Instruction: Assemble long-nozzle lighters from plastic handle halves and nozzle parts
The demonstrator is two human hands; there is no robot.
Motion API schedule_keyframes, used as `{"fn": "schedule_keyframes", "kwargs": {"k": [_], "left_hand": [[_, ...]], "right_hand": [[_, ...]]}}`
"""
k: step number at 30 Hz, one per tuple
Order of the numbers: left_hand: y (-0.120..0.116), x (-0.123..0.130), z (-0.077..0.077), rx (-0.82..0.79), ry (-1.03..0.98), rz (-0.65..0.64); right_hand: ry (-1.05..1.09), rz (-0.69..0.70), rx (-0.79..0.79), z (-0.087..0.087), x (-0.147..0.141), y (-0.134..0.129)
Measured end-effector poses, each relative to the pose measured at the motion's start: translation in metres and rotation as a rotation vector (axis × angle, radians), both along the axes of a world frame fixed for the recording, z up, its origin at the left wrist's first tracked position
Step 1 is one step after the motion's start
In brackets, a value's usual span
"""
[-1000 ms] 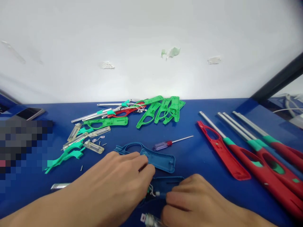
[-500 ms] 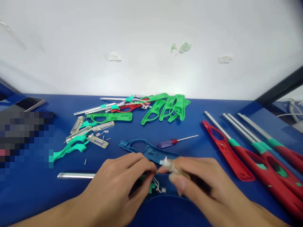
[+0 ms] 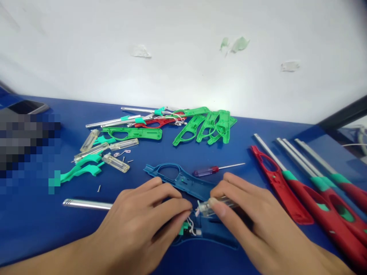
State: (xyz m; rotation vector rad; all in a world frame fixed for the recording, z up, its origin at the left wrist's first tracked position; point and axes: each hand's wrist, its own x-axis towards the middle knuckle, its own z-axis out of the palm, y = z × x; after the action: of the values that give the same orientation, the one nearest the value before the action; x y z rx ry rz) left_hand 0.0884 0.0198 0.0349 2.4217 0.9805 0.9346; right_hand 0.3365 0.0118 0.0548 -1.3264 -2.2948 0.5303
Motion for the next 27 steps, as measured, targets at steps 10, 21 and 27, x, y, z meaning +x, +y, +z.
{"fn": "schedule_keyframes", "kwargs": {"k": [10, 21, 27], "left_hand": [[-0.001, -0.001, 0.0, -0.017, 0.0, 0.0], [-0.003, -0.001, -0.002, -0.029, -0.028, -0.005], [-0.002, -0.001, -0.002, -0.01, -0.029, -0.005]], "right_hand": [[-0.012, -0.001, 0.047, 0.0, -0.001, -0.004], [0.015, -0.012, 0.017, -0.01, -0.002, -0.007], [0.03, -0.017, 0.031, -0.013, -0.004, -0.009]]}}
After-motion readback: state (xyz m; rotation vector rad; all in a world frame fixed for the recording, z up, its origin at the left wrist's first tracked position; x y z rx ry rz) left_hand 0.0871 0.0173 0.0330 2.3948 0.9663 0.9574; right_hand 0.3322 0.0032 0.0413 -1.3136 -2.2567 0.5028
